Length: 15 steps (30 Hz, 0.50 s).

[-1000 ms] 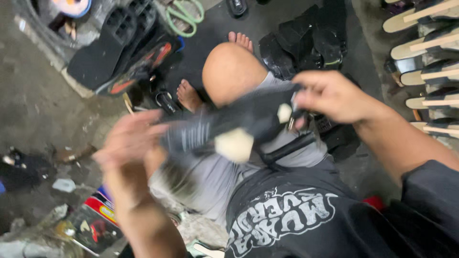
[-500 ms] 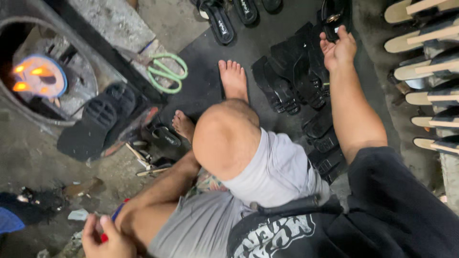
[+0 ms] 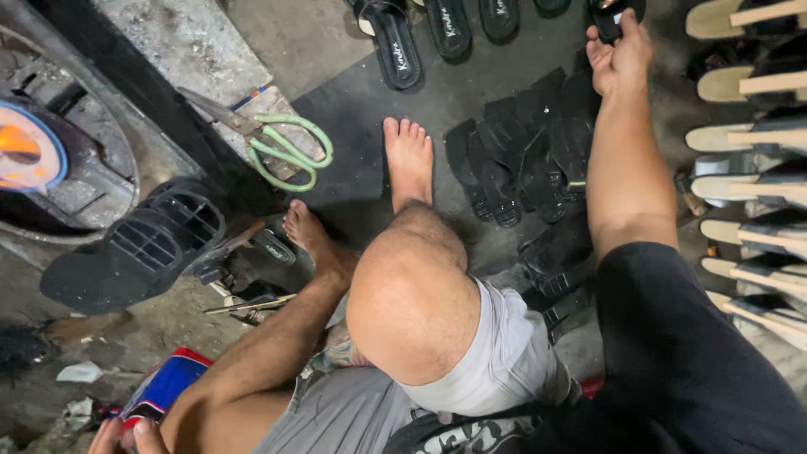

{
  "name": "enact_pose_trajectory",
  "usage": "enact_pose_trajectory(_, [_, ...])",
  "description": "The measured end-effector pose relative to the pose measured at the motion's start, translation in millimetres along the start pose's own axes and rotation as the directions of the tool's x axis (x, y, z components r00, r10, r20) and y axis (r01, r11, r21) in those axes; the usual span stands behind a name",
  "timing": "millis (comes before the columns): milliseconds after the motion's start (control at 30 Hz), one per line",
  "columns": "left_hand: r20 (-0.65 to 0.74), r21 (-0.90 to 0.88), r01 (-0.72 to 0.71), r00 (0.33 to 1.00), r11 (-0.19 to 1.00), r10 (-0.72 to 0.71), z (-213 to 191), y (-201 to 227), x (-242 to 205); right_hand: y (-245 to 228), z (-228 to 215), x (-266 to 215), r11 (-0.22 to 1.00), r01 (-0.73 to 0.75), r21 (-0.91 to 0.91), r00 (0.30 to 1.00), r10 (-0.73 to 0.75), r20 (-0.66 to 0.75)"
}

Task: The person assembles black slippers by attaching the sole to the upper part. They use a heated metal tool to press and secure the components together, repeating the process for multiple slippers.

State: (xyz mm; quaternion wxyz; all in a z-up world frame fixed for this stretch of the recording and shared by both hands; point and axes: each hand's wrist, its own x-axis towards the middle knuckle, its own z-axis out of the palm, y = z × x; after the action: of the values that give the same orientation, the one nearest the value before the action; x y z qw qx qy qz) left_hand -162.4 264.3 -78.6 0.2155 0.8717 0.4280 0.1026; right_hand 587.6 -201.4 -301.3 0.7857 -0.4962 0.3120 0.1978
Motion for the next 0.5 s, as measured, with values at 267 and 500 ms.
enact_pose_trajectory(267, [-0.048, 0.155, 0.134, 0.991, 0.979, -0.128, 19, 172, 28, 32, -42, 28, 0.990, -0.110, -0.084, 0.970, 0.089, -0.226])
enact_pose_trajectory(500, [0.050, -0.210, 0.060, 0.997, 0.976, -0.050, 18, 266, 81, 61, 6, -88, 0.702, 0.414, -0.579, 0.892, -0.187, 0.411])
